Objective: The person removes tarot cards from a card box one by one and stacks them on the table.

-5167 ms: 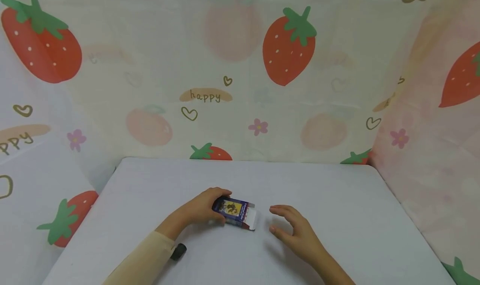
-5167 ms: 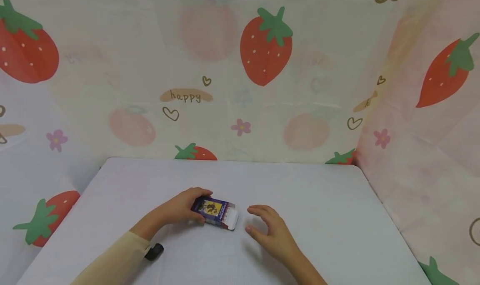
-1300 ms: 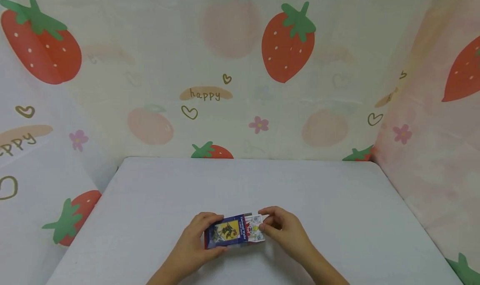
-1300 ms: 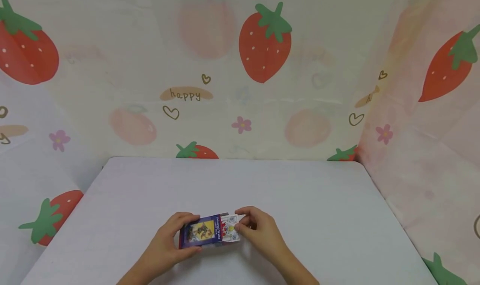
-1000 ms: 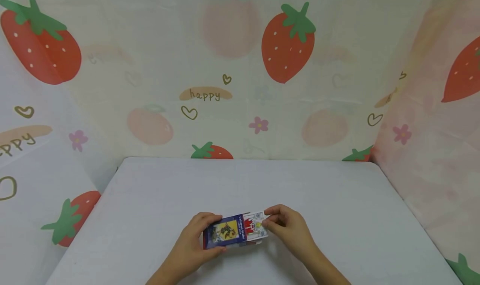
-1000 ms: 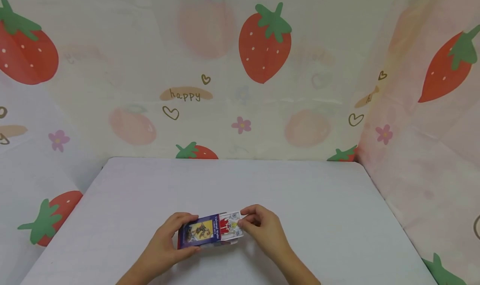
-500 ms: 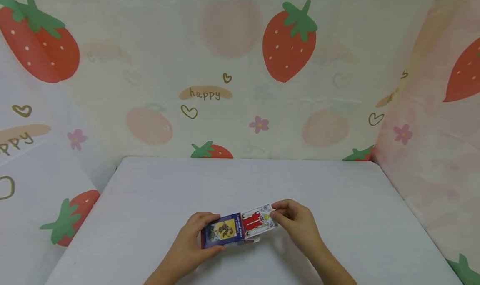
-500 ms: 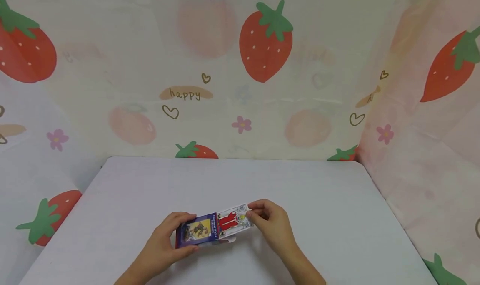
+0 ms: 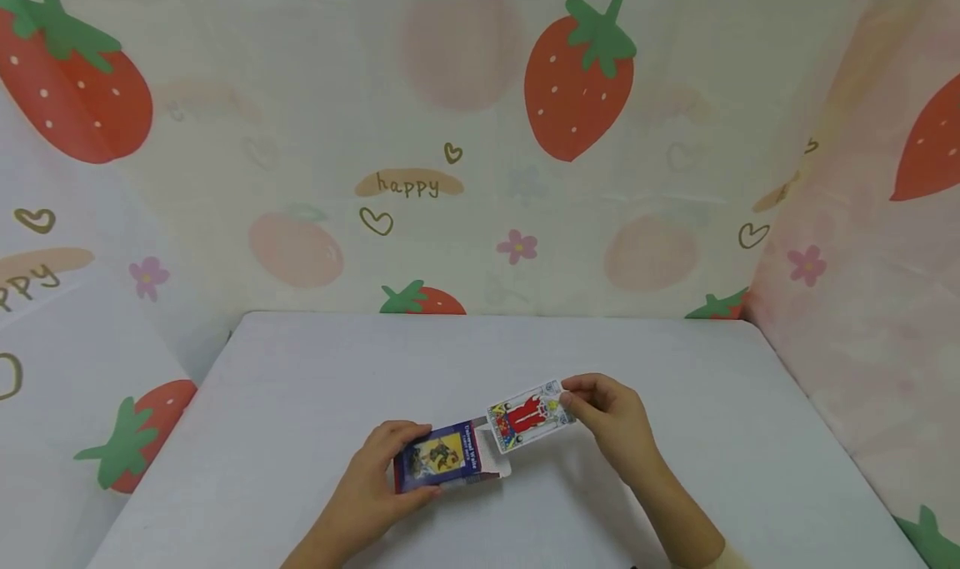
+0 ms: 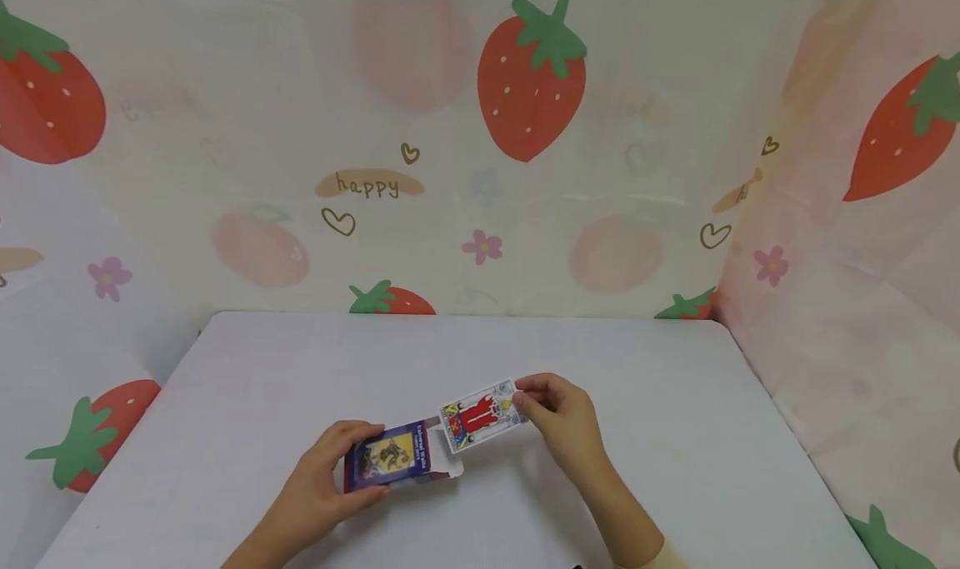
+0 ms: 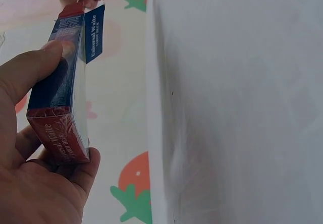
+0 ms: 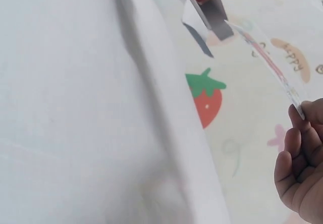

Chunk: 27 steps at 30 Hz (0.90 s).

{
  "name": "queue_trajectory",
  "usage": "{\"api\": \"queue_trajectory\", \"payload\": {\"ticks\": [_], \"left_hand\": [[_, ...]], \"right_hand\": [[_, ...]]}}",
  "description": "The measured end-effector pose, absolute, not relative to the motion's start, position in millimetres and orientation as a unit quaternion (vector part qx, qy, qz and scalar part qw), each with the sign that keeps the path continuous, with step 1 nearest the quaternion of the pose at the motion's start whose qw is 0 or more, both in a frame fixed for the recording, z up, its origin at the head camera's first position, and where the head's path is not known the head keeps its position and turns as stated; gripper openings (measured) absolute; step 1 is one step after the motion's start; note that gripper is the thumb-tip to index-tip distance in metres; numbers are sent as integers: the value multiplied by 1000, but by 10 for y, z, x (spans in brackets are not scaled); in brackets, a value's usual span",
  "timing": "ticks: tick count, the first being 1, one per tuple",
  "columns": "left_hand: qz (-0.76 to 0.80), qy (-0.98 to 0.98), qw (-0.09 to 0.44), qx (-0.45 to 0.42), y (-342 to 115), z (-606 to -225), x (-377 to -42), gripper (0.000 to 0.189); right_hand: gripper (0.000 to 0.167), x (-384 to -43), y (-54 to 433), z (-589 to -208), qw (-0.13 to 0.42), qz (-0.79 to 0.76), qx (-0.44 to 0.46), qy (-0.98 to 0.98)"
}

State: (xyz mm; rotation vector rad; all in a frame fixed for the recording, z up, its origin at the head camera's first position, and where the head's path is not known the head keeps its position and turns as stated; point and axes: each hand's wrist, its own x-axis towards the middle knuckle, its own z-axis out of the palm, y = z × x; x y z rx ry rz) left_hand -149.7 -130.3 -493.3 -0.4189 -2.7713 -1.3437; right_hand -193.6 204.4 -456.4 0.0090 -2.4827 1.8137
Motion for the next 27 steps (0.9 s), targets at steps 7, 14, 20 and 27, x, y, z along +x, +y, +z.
{"api": "queue_trajectory", "payload": {"ticks": [7,14,20,27], "left_hand": [[-435,-891,19,-132,-1323,-4939,-1502,73],[-436,-890,19,-133,-1328,-4950,-1511,73],[-441,-887,12,-133,-1332,-4958,-1511,73],[-444,-884,12,-144,-1335,-4965,-1512,73]], "right_hand": [[22,-2150,2157,-4529,38,579,19,-814],[23,-2404,2257,-4539,35,566,43,-823],[21,-2588,2317,-4603,24,548,56,-834],[21,-2774,2345,-4668,3,514,65,-855]]}}
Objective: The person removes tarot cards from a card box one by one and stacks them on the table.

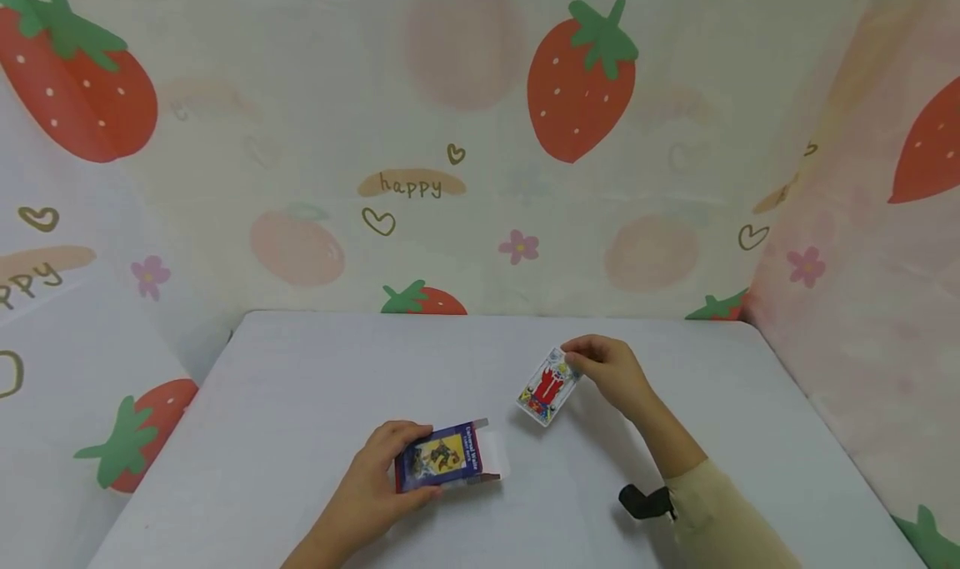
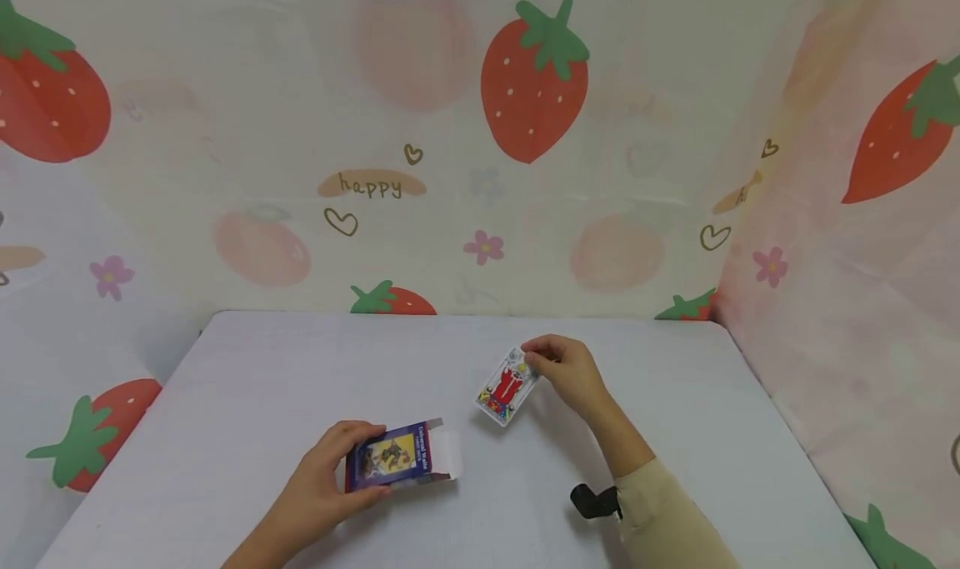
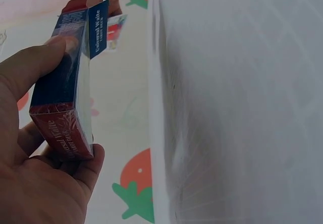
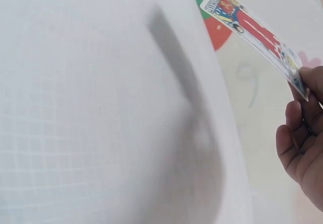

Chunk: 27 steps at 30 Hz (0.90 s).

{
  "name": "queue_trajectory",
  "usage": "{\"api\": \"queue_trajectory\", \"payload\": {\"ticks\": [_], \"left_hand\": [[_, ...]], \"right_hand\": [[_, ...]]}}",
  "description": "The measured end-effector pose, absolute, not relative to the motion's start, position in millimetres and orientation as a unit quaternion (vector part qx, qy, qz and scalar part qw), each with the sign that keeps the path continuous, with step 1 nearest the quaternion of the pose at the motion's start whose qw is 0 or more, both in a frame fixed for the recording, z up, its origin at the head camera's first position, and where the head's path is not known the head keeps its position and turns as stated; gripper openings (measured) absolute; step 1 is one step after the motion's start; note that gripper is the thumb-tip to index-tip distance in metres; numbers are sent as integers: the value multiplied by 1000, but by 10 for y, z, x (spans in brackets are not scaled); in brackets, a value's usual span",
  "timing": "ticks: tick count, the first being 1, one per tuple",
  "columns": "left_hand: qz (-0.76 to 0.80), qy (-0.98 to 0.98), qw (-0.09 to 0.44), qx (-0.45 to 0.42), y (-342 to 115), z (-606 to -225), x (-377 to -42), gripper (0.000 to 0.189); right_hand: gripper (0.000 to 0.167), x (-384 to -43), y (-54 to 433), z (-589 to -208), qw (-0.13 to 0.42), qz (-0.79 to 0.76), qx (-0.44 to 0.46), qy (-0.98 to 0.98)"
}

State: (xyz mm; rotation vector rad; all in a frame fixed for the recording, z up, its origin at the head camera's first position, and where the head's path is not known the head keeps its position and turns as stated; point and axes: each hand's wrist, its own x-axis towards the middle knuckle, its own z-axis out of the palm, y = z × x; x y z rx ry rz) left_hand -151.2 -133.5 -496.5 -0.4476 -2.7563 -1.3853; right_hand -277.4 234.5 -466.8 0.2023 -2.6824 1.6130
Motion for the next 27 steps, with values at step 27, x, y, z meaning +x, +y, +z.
{"api": "queue_trajectory", "payload": {"ticks": [27], "left_hand": [[-437,-886,16,-151,-1346,-4963,-1498,70]], "right_hand": [[13,-3382,2260,-5043,-81,433,151,-885]]}}
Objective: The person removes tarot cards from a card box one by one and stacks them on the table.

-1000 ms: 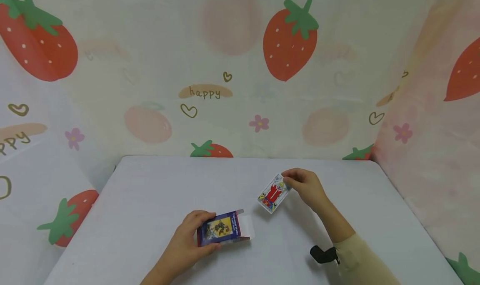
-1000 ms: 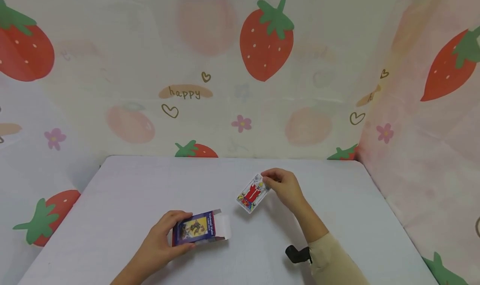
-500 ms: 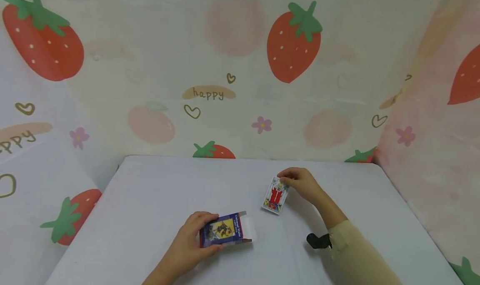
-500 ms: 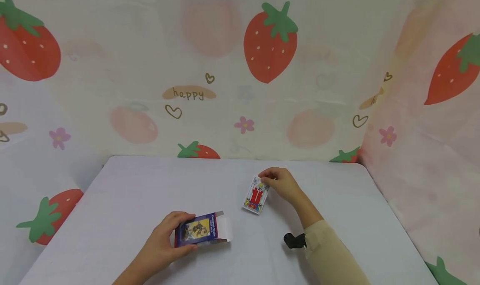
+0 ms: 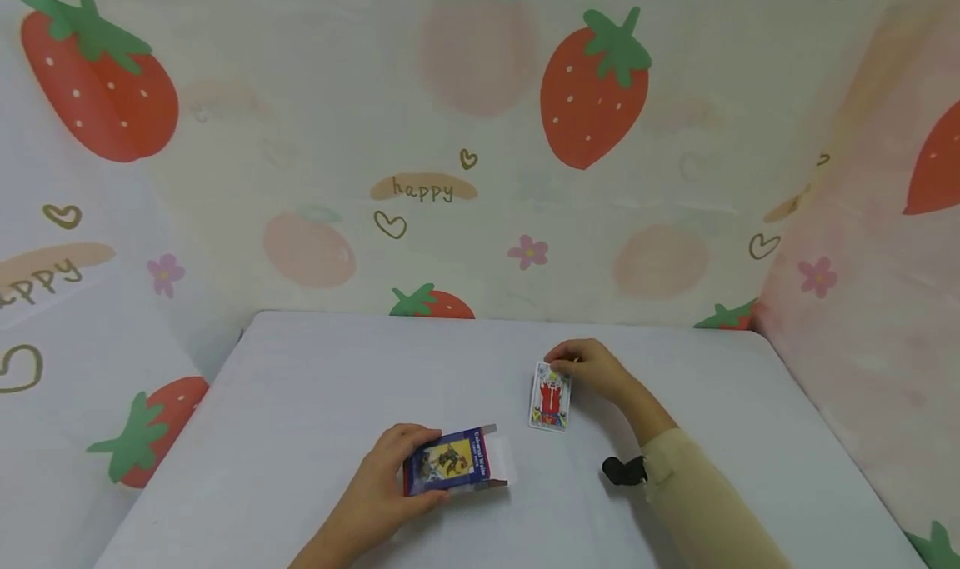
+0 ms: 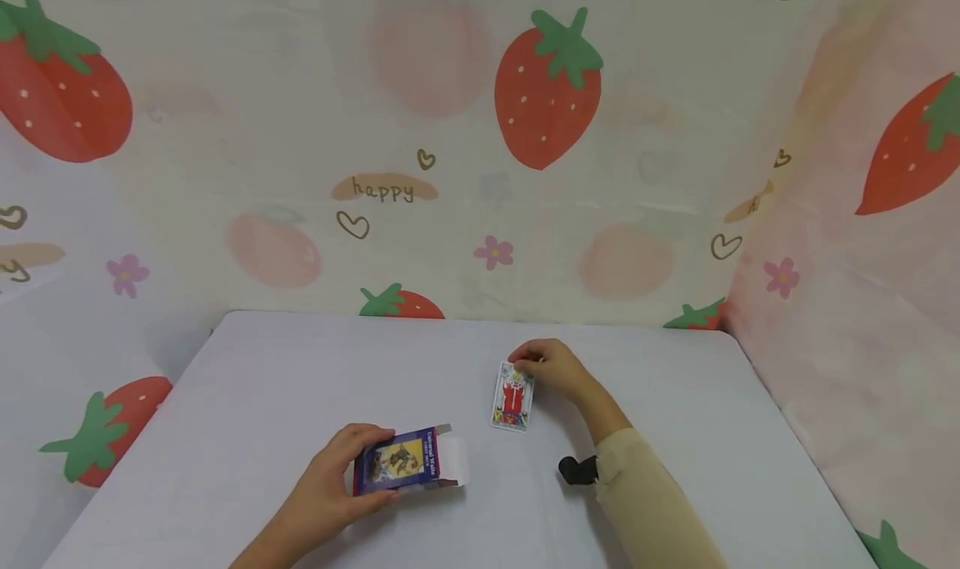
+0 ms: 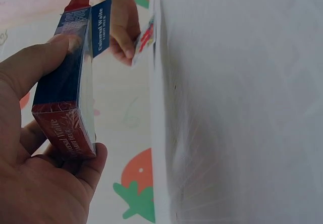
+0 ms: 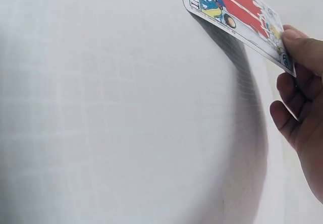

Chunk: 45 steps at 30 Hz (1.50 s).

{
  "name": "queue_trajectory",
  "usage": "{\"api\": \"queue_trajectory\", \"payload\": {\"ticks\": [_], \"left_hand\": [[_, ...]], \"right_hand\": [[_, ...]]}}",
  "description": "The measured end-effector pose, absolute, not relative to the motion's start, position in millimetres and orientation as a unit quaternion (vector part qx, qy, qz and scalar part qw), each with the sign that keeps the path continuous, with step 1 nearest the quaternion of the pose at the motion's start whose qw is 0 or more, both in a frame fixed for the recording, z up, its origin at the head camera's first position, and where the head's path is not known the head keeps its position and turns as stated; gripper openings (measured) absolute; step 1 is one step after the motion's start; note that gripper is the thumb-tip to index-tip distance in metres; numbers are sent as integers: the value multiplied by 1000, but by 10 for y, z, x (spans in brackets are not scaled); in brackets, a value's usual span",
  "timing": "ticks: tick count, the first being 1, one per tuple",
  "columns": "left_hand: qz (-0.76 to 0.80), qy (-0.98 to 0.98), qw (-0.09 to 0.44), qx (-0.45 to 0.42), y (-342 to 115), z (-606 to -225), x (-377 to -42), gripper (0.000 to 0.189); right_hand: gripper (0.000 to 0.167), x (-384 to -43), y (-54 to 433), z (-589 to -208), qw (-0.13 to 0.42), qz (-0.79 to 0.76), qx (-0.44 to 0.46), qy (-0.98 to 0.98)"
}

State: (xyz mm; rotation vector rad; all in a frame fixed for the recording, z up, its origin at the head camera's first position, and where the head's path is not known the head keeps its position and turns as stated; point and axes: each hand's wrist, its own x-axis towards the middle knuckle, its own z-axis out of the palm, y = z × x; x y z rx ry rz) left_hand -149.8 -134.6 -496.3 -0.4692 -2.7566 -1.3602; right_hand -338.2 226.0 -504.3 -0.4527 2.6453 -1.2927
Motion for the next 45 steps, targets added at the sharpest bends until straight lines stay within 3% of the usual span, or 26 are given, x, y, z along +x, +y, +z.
{"api": "queue_trajectory", "payload": {"ticks": [20,33,45], "left_hand": [[-441,-883,17,-160,-1364,-4980,-1501,72],[-444,-883,10,-152,-1354,-4975,-1504,73],[-442,-884,23,-149,-1351,-4937,-1486,71]], "right_hand": [[12,-3478,2176,-5209,110,-411,-161,891],[12,-3453,2173,-5187,85,-388,-166,902],[20,-3091,2159,-4894,27,-416,-142,898]]}}
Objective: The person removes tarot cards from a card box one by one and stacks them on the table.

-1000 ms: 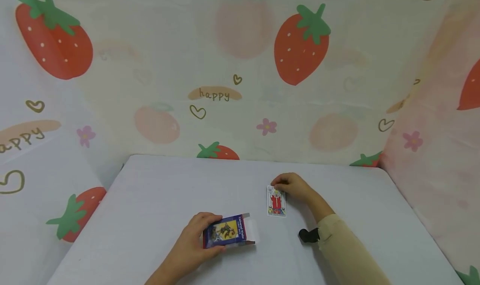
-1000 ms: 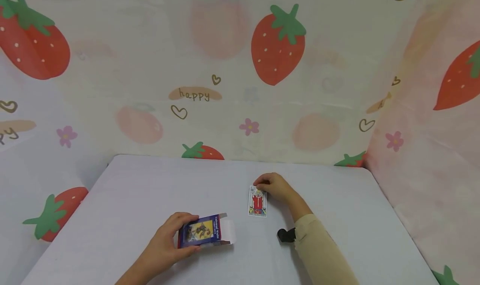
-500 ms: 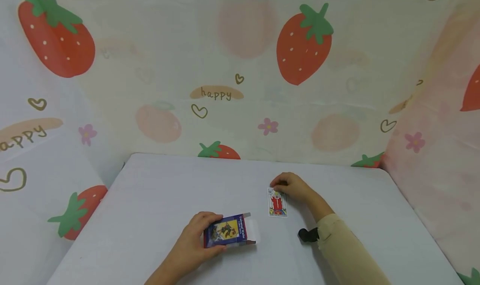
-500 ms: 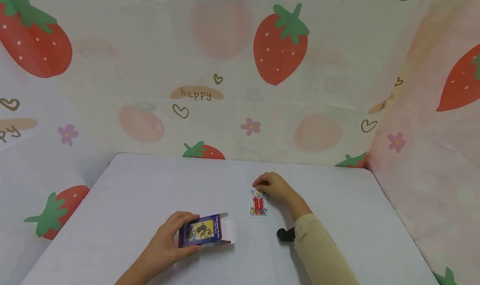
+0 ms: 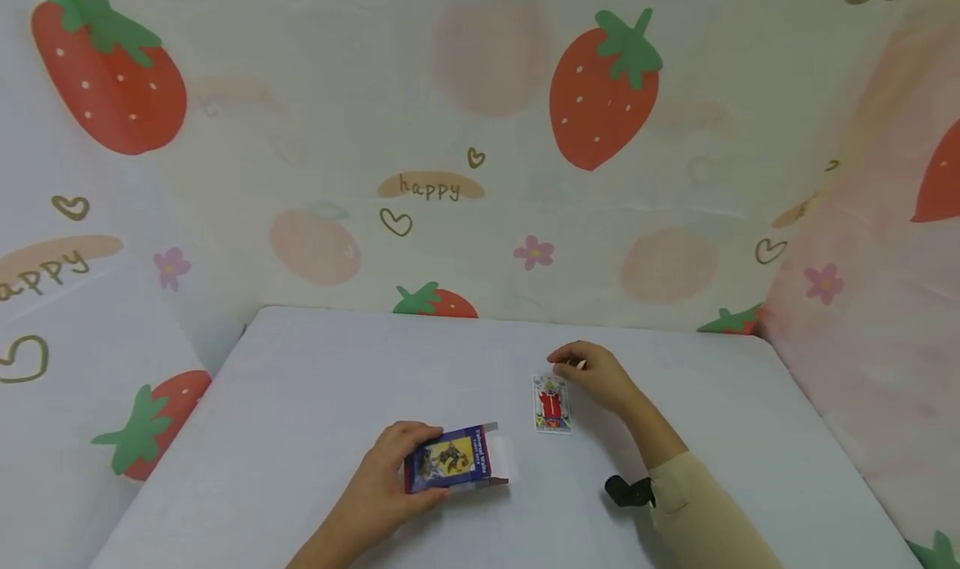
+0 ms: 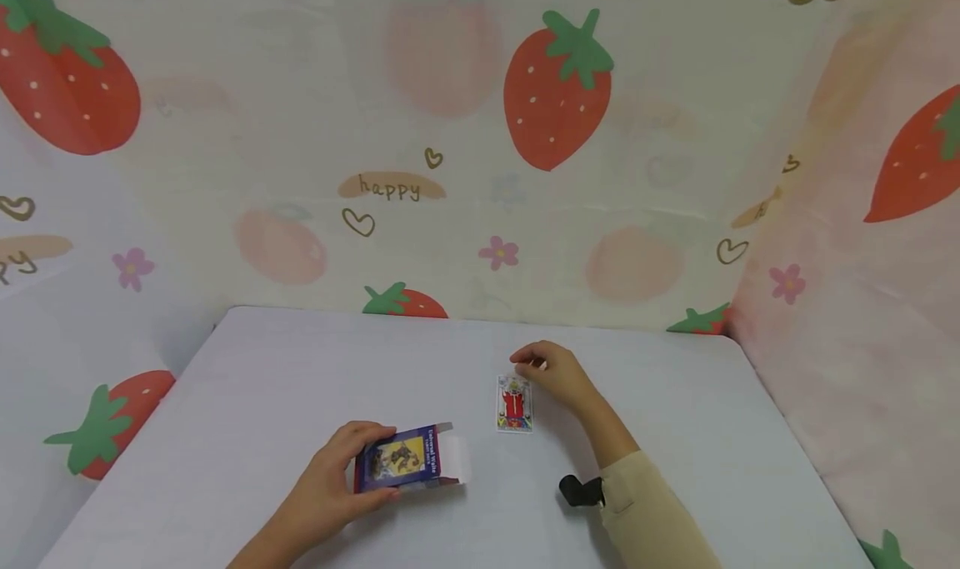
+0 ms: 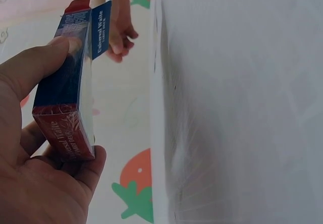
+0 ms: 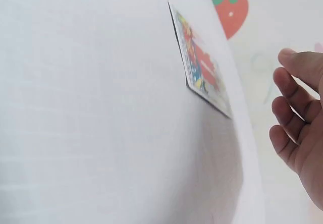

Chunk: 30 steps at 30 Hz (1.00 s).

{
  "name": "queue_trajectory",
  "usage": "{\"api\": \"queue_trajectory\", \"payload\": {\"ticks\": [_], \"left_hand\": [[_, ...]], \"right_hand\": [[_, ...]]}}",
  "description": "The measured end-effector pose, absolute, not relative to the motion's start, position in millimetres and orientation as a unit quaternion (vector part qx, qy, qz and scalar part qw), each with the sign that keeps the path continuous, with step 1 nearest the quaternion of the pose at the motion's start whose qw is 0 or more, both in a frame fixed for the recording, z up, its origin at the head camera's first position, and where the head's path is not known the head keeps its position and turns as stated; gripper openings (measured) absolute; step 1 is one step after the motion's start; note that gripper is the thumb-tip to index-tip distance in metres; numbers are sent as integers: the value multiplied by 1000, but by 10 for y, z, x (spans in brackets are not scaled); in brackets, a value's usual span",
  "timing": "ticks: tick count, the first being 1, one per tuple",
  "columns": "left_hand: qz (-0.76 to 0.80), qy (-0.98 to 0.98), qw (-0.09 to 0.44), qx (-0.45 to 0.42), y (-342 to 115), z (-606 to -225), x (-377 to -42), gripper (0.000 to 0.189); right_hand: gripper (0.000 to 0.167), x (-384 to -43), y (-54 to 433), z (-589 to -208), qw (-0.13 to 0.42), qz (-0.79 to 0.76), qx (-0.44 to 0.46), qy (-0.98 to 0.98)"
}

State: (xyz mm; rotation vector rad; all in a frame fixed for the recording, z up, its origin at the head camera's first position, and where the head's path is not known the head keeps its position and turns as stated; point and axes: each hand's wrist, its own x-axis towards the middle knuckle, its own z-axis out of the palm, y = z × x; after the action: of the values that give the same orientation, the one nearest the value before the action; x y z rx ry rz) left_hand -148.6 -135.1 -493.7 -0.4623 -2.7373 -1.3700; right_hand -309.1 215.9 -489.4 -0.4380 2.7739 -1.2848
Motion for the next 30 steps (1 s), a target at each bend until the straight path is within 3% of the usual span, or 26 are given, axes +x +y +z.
{"api": "queue_trajectory", "payload": {"ticks": [22,30], "left_hand": [[-442,-886,25,-135,-1346,-4974,-1501,71],[-444,-886,23,-131,-1336,-4966,-1500,71]], "right_hand": [[12,-2326,2027,-4806,-31,-430,-122,894],[11,-2069,1949,-4728,-24,-476,-111,872]]}}
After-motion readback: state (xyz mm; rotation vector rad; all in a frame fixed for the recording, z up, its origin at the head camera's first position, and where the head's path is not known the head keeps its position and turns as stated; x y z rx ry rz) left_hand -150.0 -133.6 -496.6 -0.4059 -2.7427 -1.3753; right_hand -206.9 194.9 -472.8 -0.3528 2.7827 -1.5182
